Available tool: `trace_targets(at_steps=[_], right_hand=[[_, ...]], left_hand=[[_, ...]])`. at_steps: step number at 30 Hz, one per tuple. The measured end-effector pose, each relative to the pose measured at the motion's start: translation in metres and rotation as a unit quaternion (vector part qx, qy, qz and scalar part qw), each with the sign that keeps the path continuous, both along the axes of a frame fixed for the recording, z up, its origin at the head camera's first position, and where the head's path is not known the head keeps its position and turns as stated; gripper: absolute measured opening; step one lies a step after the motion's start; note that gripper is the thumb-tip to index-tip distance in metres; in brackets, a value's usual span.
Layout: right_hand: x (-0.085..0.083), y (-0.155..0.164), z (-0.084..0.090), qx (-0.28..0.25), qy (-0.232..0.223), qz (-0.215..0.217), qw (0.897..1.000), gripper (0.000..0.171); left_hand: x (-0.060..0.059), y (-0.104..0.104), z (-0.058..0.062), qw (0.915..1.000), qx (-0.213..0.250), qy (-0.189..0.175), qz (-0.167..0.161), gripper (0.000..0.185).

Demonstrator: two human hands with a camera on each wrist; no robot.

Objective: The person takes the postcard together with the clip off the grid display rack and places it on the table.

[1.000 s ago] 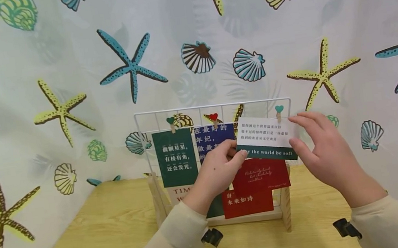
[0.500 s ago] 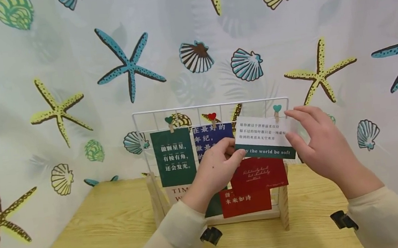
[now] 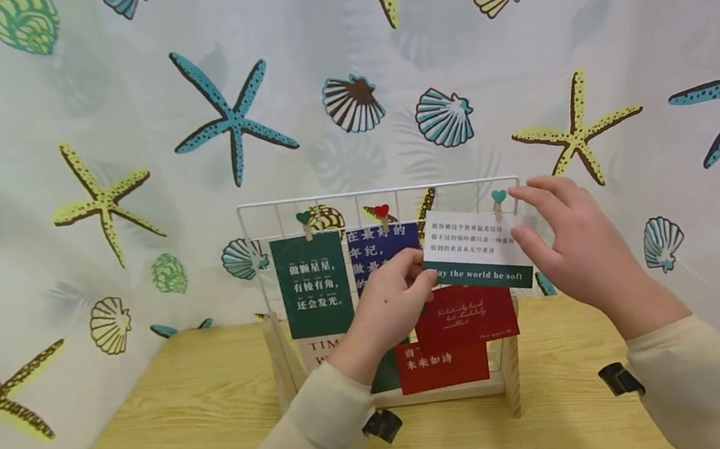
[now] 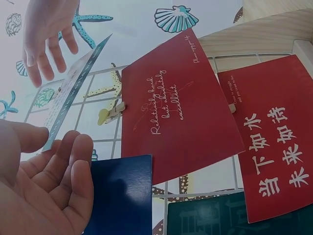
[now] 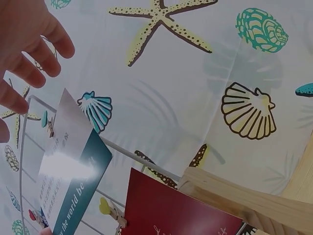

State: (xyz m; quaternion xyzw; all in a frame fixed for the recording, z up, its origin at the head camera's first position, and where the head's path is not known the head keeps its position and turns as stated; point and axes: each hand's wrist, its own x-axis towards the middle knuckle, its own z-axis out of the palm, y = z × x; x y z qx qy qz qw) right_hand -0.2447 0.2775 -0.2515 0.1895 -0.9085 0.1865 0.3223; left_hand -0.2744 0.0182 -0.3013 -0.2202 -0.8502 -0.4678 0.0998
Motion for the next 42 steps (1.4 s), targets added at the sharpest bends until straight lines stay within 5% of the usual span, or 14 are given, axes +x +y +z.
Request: trace_targets(at_steps=[26,42], right_hand=[[-0.012,0.000,0.009,0.040,0.017,-0.004,0.999,0.050],[-0.017,-0.006,0.015,0.063,-0.013,-0.020,0.998,0.050]], left_hand=[[-0.002,0.002,-0.001,0.9998,-0.014,0.012,0.006,0.016],[-0.002,0.000,-0.001,0.9997,-0.022,0.003,0.008,0.016]])
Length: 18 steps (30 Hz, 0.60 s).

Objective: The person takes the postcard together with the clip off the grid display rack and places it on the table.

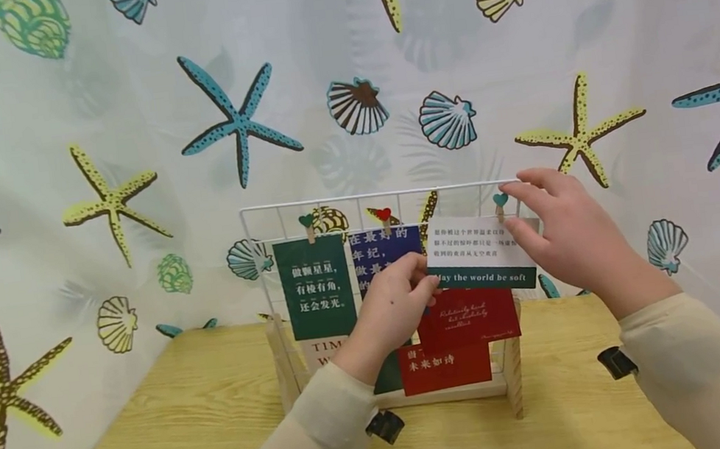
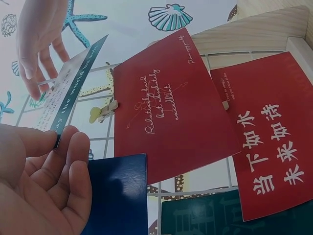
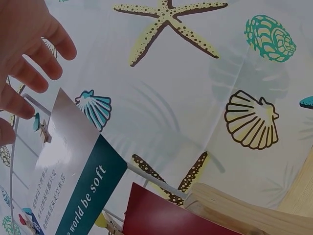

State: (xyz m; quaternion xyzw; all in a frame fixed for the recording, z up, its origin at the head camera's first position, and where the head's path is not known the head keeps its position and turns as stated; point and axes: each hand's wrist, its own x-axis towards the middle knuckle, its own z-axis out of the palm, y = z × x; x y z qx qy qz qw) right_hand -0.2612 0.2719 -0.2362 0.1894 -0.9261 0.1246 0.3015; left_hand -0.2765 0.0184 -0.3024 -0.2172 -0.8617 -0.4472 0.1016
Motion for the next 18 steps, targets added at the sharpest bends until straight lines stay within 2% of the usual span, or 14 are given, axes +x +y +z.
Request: trace_targets(at_steps=[18], right_hand=[[-0.0045,-0.0039,-0.0001,0.006,0.000,0.004,1.000,0.048]], left_hand=[[0.0012,0.0008,-0.0016,1.0000,-0.001,0.004,0.003,0.016]])
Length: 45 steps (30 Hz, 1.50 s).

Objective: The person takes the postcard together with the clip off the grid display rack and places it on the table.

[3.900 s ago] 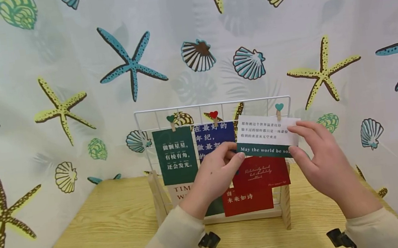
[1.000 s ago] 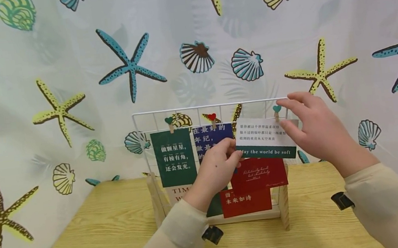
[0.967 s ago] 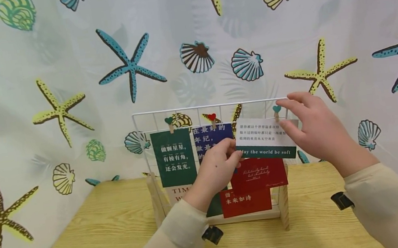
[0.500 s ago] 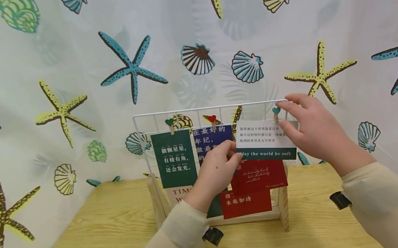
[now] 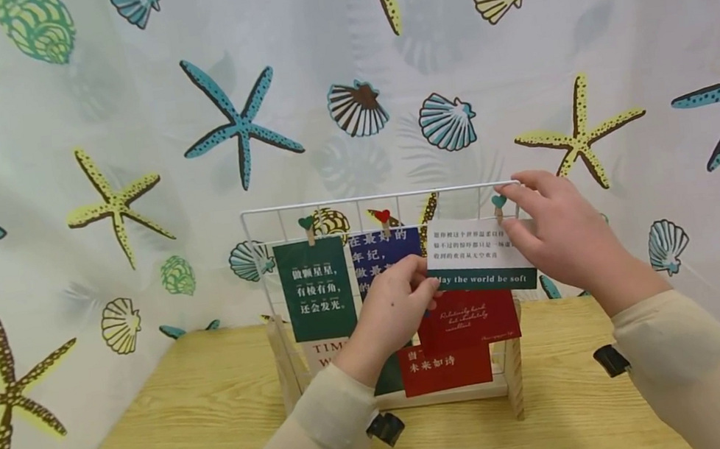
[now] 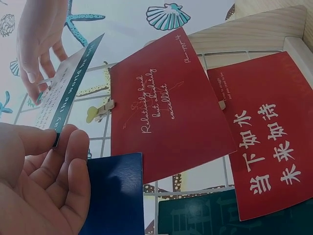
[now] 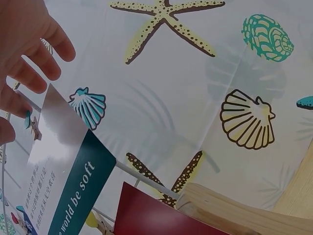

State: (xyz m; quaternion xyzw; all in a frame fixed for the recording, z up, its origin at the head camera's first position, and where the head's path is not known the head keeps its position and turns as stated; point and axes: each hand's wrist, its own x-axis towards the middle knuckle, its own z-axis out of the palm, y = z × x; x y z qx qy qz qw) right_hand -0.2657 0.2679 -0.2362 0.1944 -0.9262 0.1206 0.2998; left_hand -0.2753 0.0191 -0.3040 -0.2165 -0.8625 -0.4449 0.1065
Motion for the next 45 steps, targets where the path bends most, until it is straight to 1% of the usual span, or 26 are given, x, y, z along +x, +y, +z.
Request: trace_targets(at_steps=[8,15,26,33,45], right_hand=[[-0.006,-0.001,-0.002,-0.001,0.003,0.005,1.000,0.047],[-0.008,-0.003,-0.004,-0.001,0.015,0.001,1.000,0.047],[-0.011,-0.005,-0.005,-0.010,0.021,-0.004,1.000,0.045],[-0.012,-0.006,-0.005,-0.016,0.030,0.000,0.999,0.043],[-0.012,-0.007,0.001,0.001,0.053,0.004,0.999,0.034]], left_hand=[[-0.001,0.000,-0.001,1.0000,0.000,0.002,0.001,0.017],[-0.002,0.001,-0.002,0.9998,-0.011,0.015,0.003,0.014],[-0.003,0.002,-0.004,0.9999,-0.011,0.013,0.002,0.016],[-0.003,0.002,-0.005,0.9999,-0.011,0.010,0.003,0.017],[-0.003,0.002,-0.006,0.9999,-0.006,0.010,0.004,0.017]])
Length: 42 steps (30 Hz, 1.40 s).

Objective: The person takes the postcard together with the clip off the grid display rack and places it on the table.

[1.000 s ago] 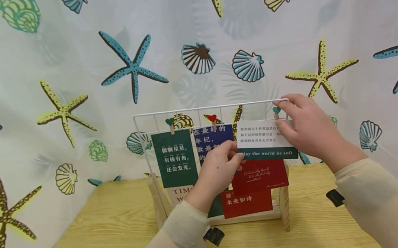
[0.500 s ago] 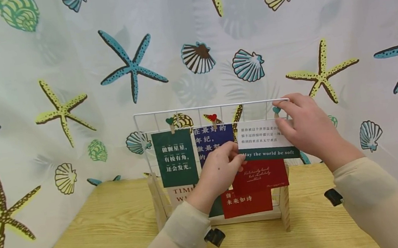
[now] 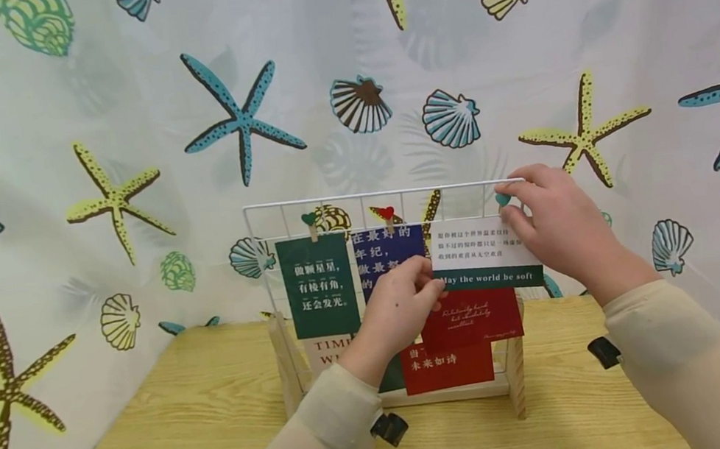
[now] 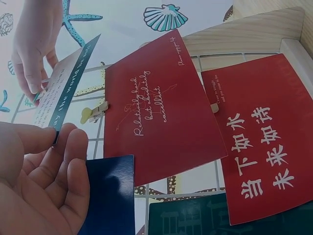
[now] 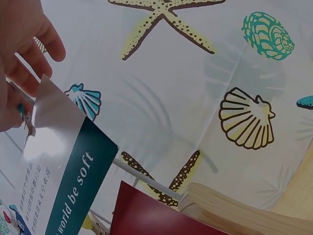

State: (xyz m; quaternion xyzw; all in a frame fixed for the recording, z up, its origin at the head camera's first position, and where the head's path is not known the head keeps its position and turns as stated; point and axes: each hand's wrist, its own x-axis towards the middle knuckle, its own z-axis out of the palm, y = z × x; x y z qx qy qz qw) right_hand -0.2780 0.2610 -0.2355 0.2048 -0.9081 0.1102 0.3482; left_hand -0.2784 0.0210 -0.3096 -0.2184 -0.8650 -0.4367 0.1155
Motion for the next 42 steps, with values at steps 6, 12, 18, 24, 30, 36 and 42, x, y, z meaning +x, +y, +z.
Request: trace_targets(at_steps=[6,12,18,24,30,36,42], right_hand=[[-0.0008,-0.0001,0.0003,0.007,0.000,-0.002,1.000,0.033],[-0.0032,0.0005,-0.0003,0.001,0.004,0.003,1.000,0.032],[-0.0040,0.0008,-0.0008,-0.010,0.003,0.002,1.000,0.031],[-0.0039,0.0008,-0.0009,-0.017,-0.003,-0.004,1.000,0.030],[-0.0037,-0.0002,-0.0014,-0.027,0.004,-0.006,1.000,0.026],[-0.0040,-0.0006,-0.0022,-0.033,0.005,-0.008,0.999,0.024],[-0.0035,-0.0014,-0.0024,-0.037,0.007,-0.008,0.999,0.023]], left_hand=[[0.0007,-0.0005,-0.0010,1.0000,0.001,0.000,-0.001,0.017],[0.0007,-0.0006,-0.0009,1.0000,-0.001,0.002,0.000,0.017],[0.0008,-0.0003,-0.0002,1.0000,0.001,-0.003,-0.001,0.018],[0.0011,-0.0003,0.0004,1.0000,0.006,-0.004,0.000,0.014],[0.0004,-0.0005,0.0000,0.9999,0.015,-0.004,-0.003,0.014],[0.0007,-0.0011,0.0000,0.9998,0.020,-0.008,-0.004,0.017],[0.0016,-0.0013,0.0001,0.9997,0.022,-0.014,-0.003,0.018]])
